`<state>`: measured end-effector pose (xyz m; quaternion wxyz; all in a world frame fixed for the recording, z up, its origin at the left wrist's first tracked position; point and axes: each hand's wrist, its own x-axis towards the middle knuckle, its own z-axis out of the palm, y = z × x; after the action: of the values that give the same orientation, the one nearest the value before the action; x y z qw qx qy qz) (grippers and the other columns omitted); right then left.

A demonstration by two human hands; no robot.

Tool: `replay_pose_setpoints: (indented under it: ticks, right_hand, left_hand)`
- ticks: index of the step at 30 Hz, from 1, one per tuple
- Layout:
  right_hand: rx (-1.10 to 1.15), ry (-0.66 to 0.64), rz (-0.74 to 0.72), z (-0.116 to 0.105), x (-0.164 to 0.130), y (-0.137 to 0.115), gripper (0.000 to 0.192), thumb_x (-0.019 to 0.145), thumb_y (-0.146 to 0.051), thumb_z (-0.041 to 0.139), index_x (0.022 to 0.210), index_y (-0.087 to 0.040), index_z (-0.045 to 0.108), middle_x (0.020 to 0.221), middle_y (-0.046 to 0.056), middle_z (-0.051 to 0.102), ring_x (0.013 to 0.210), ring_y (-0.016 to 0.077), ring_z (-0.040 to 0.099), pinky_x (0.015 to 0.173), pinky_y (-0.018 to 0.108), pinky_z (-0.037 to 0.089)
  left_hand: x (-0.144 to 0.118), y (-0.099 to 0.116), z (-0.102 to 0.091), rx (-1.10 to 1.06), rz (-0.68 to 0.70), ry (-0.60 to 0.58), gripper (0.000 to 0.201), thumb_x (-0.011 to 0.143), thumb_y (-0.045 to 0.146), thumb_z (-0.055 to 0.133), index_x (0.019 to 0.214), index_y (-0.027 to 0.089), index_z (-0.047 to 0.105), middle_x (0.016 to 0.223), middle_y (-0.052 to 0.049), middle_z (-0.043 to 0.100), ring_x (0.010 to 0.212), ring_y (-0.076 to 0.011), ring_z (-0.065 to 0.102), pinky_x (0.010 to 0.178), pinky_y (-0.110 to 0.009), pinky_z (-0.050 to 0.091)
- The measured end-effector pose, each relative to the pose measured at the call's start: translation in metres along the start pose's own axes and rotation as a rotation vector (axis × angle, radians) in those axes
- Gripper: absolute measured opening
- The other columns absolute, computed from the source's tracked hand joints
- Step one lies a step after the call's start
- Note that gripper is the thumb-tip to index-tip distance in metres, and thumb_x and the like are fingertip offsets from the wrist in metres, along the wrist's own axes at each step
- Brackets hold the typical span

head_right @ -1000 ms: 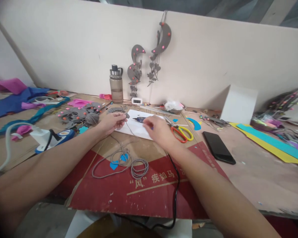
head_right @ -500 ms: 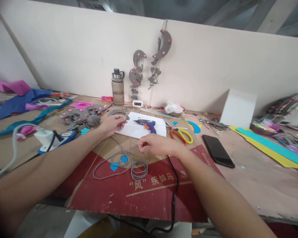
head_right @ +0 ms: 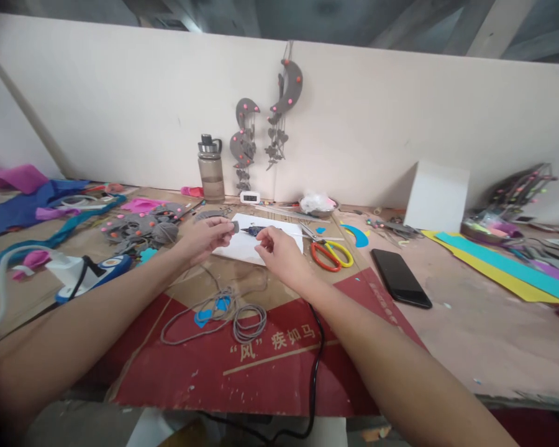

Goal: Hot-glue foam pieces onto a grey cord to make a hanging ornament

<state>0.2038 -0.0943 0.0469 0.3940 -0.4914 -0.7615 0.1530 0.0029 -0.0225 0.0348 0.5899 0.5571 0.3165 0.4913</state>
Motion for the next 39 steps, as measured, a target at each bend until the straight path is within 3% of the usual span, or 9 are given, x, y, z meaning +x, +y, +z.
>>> replay_pose_setpoints:
  ticks: [6,10,15,24,32,39]
  right_hand:
    - [0.199,0.040,0.085,0.002,-0.002,-0.002,0.015,0.083,-0.031,0.049,0.087,-0.019,0.058,0.075,-0.001,0.059,0.065,0.0108,0.053,0.061,0.024,0.041]
    - [0.405,0.028,0.213,0.001,0.003,0.005,0.020,0.083,-0.038,0.051,0.084,-0.019,0.056,0.065,-0.003,0.055,0.049,0.0074,0.043,0.047,0.021,0.035]
    - [0.579,0.030,0.248,0.007,0.005,0.016,0.026,0.077,-0.044,0.060,0.079,-0.017,0.056,0.061,-0.004,0.055,0.048,0.0062,0.044,0.046,0.020,0.036]
    - [0.627,-0.009,0.288,0.016,0.001,0.015,0.029,0.075,-0.045,0.064,0.079,-0.018,0.054,0.059,-0.006,0.055,0.046,0.0053,0.046,0.044,0.019,0.038]
    - [0.652,-0.052,0.295,0.023,-0.001,0.015,0.023,0.076,-0.039,0.062,0.082,-0.019,0.053,0.066,-0.004,0.058,0.052,0.0076,0.055,0.042,0.019,0.047]
    - [0.682,-0.042,0.305,0.027,-0.002,0.012,0.017,0.076,-0.033,0.061,0.079,-0.019,0.052,0.062,-0.005,0.057,0.050,0.0076,0.056,0.040,0.018,0.047]
  left_hand:
    - [-0.012,0.005,0.019,-0.024,-0.050,-0.099,0.027,0.067,0.030,0.074,0.074,0.013,0.054,0.077,-0.007,0.068,0.055,-0.0108,0.060,0.049,-0.021,0.040]
    - [-0.015,0.006,0.026,-0.062,-0.058,-0.109,0.024,0.069,0.028,0.072,0.072,0.013,0.055,0.070,-0.005,0.066,0.051,-0.0072,0.054,0.050,-0.020,0.040]
    - [-0.020,0.008,0.032,-0.110,-0.083,-0.120,0.023,0.066,0.025,0.076,0.075,0.012,0.058,0.070,-0.002,0.064,0.051,-0.0056,0.051,0.051,-0.019,0.039]
    - [-0.023,0.002,0.034,-0.116,-0.113,-0.144,0.025,0.064,0.026,0.079,0.075,0.012,0.061,0.083,-0.005,0.065,0.077,-0.0129,0.062,0.064,-0.023,0.046]
    - [-0.025,0.001,0.034,-0.047,-0.067,-0.209,0.025,0.068,0.028,0.077,0.080,0.011,0.062,0.076,-0.005,0.067,0.070,-0.0143,0.063,0.072,-0.031,0.048]
    - [-0.026,0.003,0.036,-0.009,-0.097,-0.213,0.023,0.069,0.026,0.075,0.078,0.011,0.060,0.072,-0.005,0.067,0.068,-0.0138,0.063,0.075,-0.033,0.049]
